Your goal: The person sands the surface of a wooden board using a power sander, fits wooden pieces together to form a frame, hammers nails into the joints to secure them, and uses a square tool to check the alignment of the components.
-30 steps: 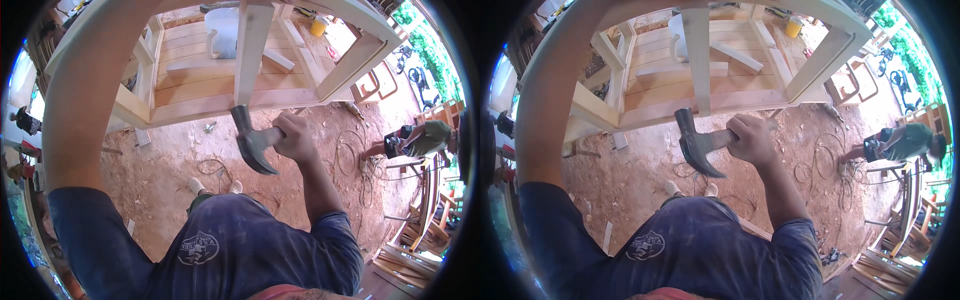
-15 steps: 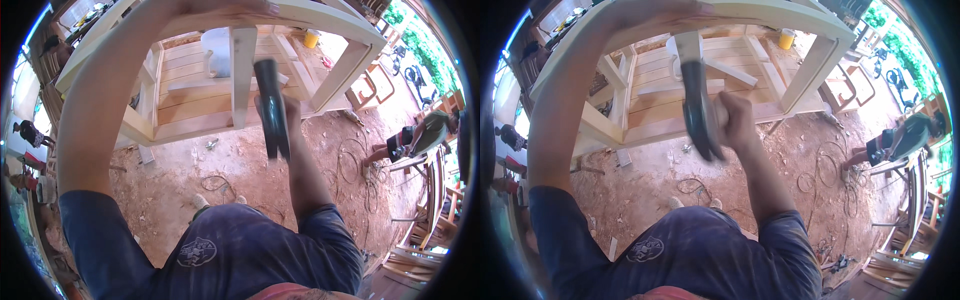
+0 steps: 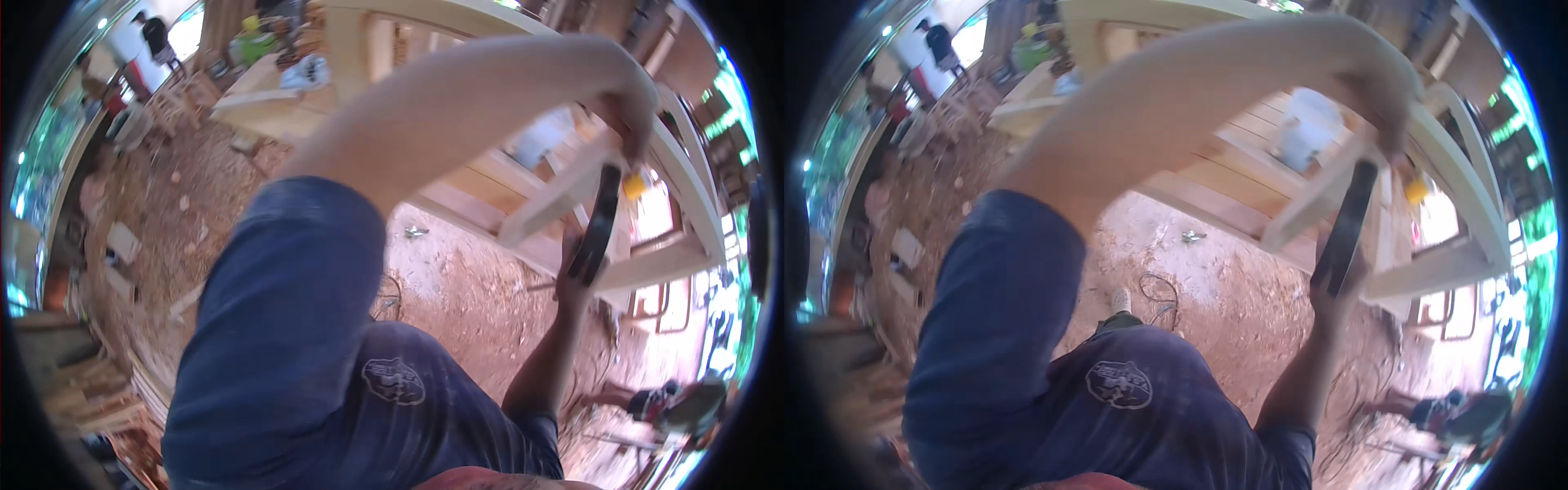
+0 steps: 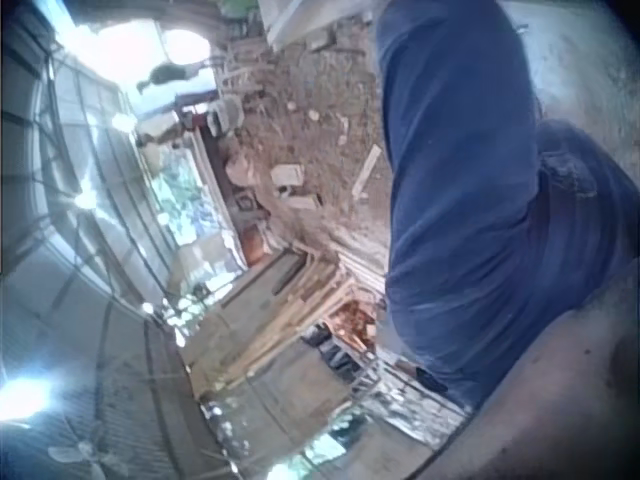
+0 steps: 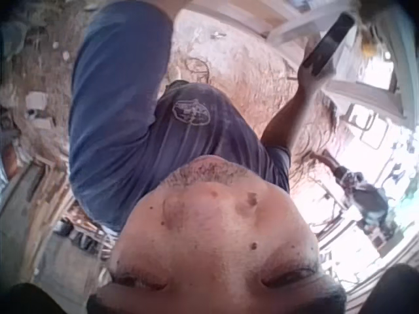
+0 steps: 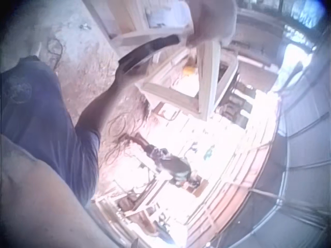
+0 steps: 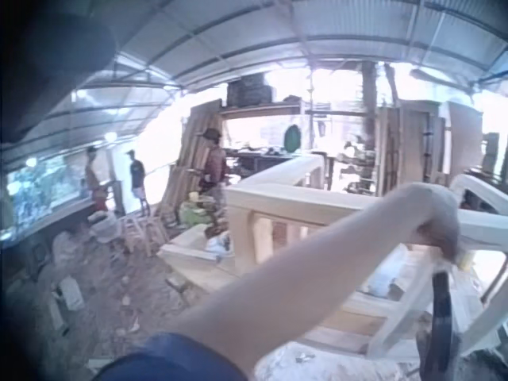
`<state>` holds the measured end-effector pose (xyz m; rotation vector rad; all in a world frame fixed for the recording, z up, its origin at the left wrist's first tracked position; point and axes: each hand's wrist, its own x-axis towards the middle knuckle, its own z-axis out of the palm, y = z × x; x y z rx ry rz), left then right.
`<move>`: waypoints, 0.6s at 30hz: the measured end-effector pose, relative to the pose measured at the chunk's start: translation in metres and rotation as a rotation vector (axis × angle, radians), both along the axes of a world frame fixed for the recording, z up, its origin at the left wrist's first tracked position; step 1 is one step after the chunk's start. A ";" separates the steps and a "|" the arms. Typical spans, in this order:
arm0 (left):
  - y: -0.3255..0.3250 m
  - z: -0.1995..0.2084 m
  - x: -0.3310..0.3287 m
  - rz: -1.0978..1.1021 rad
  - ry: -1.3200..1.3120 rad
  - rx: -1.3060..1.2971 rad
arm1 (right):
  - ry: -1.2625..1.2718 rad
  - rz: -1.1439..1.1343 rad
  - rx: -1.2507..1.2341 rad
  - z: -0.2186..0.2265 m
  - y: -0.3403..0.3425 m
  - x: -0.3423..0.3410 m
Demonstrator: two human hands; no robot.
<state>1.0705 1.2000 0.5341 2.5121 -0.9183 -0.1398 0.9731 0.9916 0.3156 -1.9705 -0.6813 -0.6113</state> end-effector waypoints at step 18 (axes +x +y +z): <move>0.010 0.026 -0.012 -0.001 -0.092 0.103 | -0.068 0.199 -0.879 -0.110 -0.095 -0.027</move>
